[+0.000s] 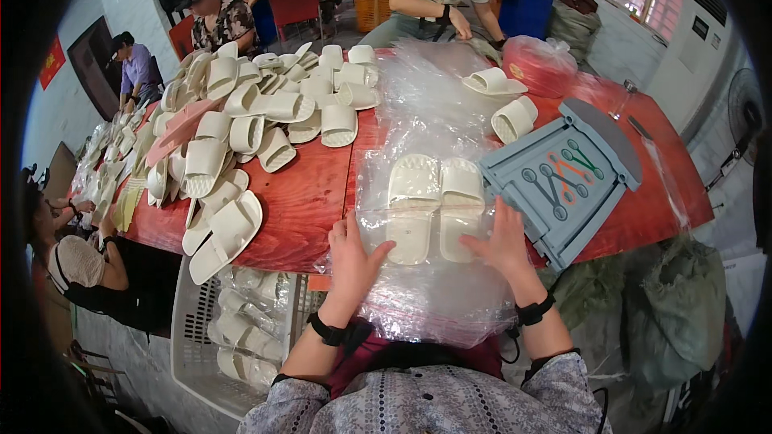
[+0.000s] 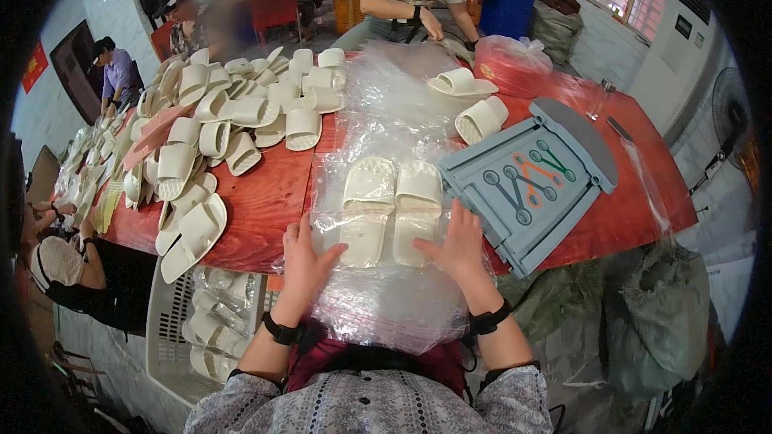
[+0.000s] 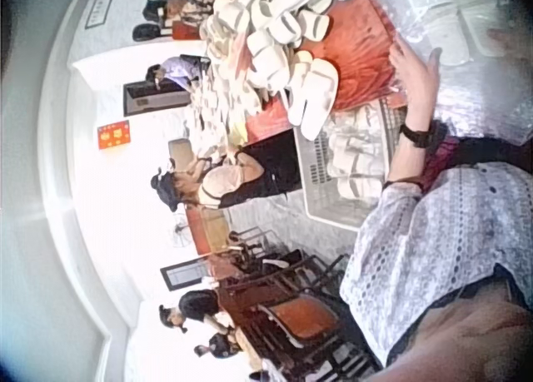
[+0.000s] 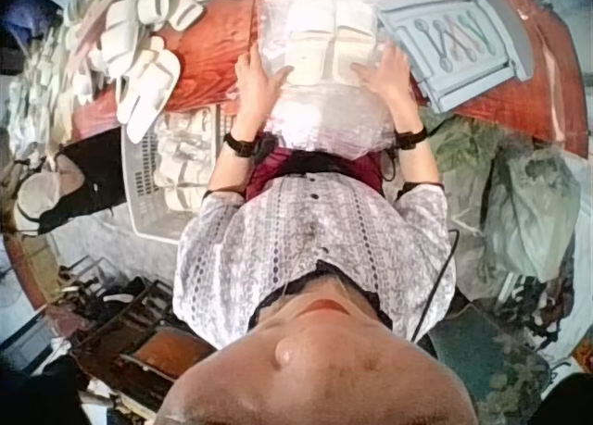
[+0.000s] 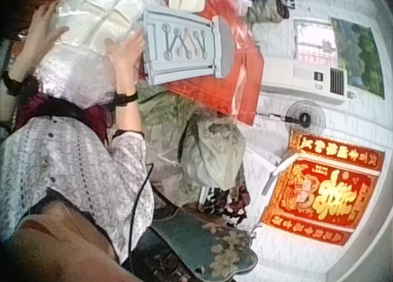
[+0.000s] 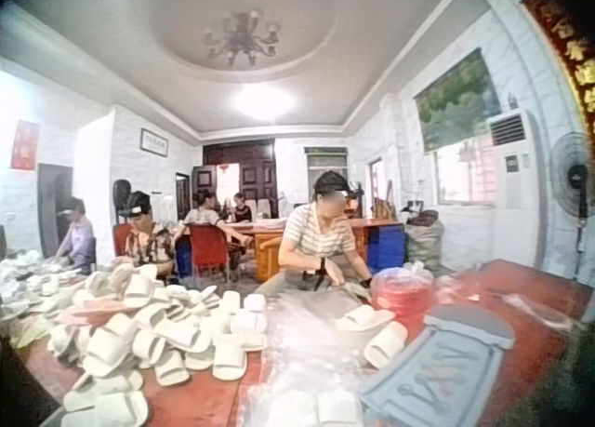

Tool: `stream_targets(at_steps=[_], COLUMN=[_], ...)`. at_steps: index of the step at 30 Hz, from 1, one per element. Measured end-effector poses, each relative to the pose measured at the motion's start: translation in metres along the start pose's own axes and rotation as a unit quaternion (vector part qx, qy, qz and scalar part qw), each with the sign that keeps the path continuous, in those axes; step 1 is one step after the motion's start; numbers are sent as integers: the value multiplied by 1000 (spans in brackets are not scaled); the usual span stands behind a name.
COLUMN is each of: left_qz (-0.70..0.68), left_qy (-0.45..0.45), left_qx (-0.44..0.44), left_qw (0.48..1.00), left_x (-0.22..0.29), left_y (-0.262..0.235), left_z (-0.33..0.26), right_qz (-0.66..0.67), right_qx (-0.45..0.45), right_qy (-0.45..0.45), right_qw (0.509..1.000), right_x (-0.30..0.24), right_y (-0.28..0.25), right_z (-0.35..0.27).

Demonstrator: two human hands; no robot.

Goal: Checking and packaging pairs of white slippers into plastic bags at a factory workstation.

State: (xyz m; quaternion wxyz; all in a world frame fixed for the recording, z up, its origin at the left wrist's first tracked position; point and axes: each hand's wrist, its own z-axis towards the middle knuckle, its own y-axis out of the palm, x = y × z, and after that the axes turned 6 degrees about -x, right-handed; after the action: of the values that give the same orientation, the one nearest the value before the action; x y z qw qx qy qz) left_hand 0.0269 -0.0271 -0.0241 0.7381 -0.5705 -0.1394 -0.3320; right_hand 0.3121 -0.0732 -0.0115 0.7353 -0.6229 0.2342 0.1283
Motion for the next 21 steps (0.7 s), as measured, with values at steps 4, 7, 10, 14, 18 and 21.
stream_targets(at_steps=[4,7,10,14,18,21], left_qz=[-17,16,24,-80,-58,-89], left_qy=[-37,-46,-45,-104,-114,-82], left_qx=[-29,-30,-68,-99,-79,-77], left_qw=[999,998,996,986,989,990], left_x=[-5,-8,-8,-5,-14,-23], left_y=[0,2,1,1,7,8], left_z=[11,17,22,27,33,32], right_qz=[-28,-20,-10,61,86,101], right_qx=[-41,-34,10,-61,-107,-77], right_qy=[56,44,4,38,99,75], right_qw=[997,998,1000,996,986,989], right_x=[-11,-2,15,2,-2,8], right_y=[-10,-2,16,2,-6,3], right_z=[6,7,6,7,4,1])
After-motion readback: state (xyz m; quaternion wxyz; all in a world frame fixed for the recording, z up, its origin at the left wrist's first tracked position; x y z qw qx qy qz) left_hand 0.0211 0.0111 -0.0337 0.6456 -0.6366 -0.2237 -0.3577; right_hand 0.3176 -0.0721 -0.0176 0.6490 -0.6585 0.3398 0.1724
